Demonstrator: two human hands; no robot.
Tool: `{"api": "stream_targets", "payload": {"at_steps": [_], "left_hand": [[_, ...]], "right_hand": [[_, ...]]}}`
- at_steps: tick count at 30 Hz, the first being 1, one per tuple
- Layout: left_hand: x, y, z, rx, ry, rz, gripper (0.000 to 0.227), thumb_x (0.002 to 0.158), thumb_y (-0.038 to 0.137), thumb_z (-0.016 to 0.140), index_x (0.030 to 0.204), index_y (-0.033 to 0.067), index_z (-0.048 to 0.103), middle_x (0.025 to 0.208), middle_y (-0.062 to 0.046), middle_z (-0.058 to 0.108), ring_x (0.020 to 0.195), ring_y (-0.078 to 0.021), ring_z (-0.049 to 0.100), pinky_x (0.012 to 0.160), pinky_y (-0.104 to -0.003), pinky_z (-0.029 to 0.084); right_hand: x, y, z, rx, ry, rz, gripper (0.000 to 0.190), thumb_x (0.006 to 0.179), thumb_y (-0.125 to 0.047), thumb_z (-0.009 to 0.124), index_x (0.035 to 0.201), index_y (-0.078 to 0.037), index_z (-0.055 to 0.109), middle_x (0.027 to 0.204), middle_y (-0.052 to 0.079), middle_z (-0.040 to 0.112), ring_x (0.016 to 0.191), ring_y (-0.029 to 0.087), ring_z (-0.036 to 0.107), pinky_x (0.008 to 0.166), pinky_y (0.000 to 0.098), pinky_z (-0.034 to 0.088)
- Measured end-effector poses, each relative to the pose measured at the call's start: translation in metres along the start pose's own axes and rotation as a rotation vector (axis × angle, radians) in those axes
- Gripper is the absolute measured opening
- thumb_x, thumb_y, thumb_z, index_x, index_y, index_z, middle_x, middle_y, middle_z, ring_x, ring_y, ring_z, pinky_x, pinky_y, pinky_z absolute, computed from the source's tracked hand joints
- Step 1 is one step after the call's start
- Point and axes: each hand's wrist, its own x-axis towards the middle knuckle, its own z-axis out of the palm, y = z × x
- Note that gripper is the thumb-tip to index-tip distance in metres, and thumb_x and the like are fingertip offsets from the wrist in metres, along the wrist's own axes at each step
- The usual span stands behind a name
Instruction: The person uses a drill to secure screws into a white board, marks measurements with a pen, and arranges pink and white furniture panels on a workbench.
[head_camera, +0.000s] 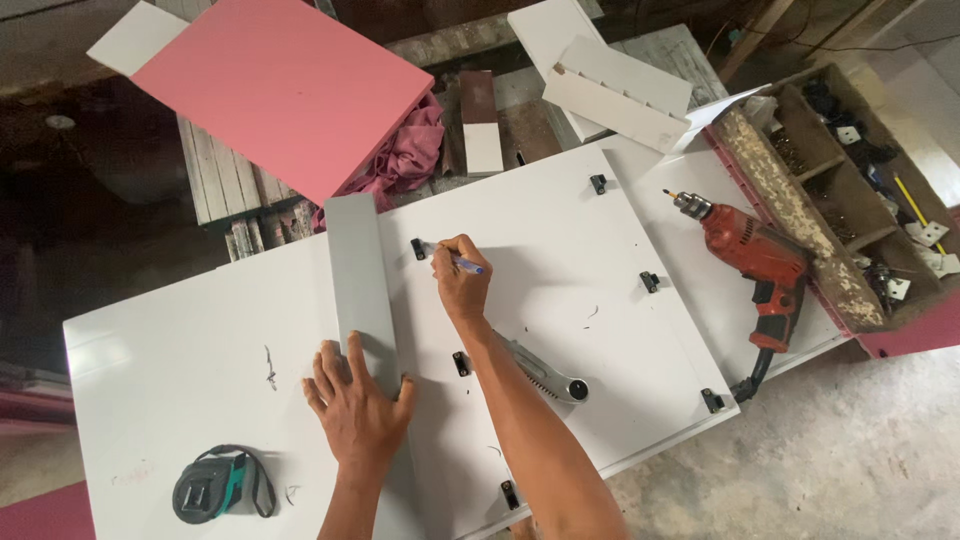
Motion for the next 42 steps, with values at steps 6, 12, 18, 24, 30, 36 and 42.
{"api": "stream_targets", "payload": {"at_steps": [6,12,18,24,30,36,42], "left_hand": [[0.000,0.001,-0.001,-0.046,-0.024,-0.016,0.091,0.074,0.050,0.060,0.154,0.0125,0.037,0.159,-0.024,0.035,0.150,-0.0408,0.028,0.117,-0.064,0.020],[0.000,-0.002,0.002,0.008,0.021,0.019,0.094,0.073,0.054,0.061,0.154,0.0118,0.040,0.158,-0.026,0.037,0.147,-0.0428,0.033,0.115,-0.065,0.025],[0.000,0.000,-0.004,0.001,-0.135,-0.063,0.097,0.076,0.053,0.068,0.159,0.0159,0.033,0.156,-0.023,0.032,0.151,-0.0466,0.028,0.120,-0.067,0.019],[-0.001,0.006,-0.017,-0.013,-0.118,-0.020,0.098,0.078,0.050,0.064,0.163,0.0137,0.030,0.160,-0.027,0.031,0.154,-0.0463,0.025,0.120,-0.067,0.019],[-0.003,0.004,-0.011,0.015,-0.122,-0.008,0.099,0.079,0.050,0.063,0.165,0.0157,0.026,0.163,-0.028,0.029,0.155,-0.0460,0.024,0.121,-0.067,0.020],[-0.004,0.005,-0.010,-0.011,-0.151,-0.013,0.098,0.081,0.050,0.061,0.166,0.0168,0.024,0.165,-0.029,0.026,0.156,-0.0465,0.021,0.121,-0.068,0.016],[-0.005,0.009,-0.012,0.013,-0.158,-0.025,0.098,0.080,0.049,0.062,0.165,0.0167,0.024,0.165,-0.028,0.027,0.156,-0.0451,0.021,0.121,-0.067,0.018]], "right_hand": [[-0.002,0.006,-0.001,-0.031,-0.028,-0.013,0.014,0.091,-0.019,0.059,0.085,-0.008,0.067,0.067,0.004,0.065,0.061,0.019,0.064,0.055,0.0359,0.054],[-0.001,0.021,-0.001,-0.139,-0.011,-0.137,0.013,0.094,-0.022,0.060,0.090,-0.012,0.067,0.066,0.004,0.066,0.058,0.023,0.071,0.054,0.0385,0.056],[-0.020,-0.048,-0.014,0.151,0.140,0.120,0.008,0.088,-0.016,0.065,0.084,-0.010,0.067,0.068,0.009,0.068,0.063,0.017,0.069,0.062,0.0344,0.058],[-0.132,-0.096,-0.080,0.187,0.336,0.243,0.008,0.089,-0.010,0.067,0.083,-0.006,0.065,0.068,0.012,0.068,0.061,0.019,0.066,0.062,0.0334,0.057],[-0.169,-0.040,-0.094,0.059,0.329,0.199,0.005,0.083,-0.005,0.066,0.079,-0.003,0.069,0.061,0.013,0.069,0.048,0.019,0.068,0.049,0.0303,0.056],[-0.173,-0.036,-0.093,-0.027,0.276,0.174,0.008,0.084,-0.010,0.069,0.082,-0.004,0.074,0.061,0.009,0.070,0.051,0.018,0.069,0.050,0.0300,0.058],[-0.177,-0.011,-0.092,-0.107,0.264,0.112,0.008,0.087,-0.010,0.068,0.087,-0.007,0.075,0.065,0.008,0.073,0.055,0.017,0.071,0.052,0.0301,0.060]]}}
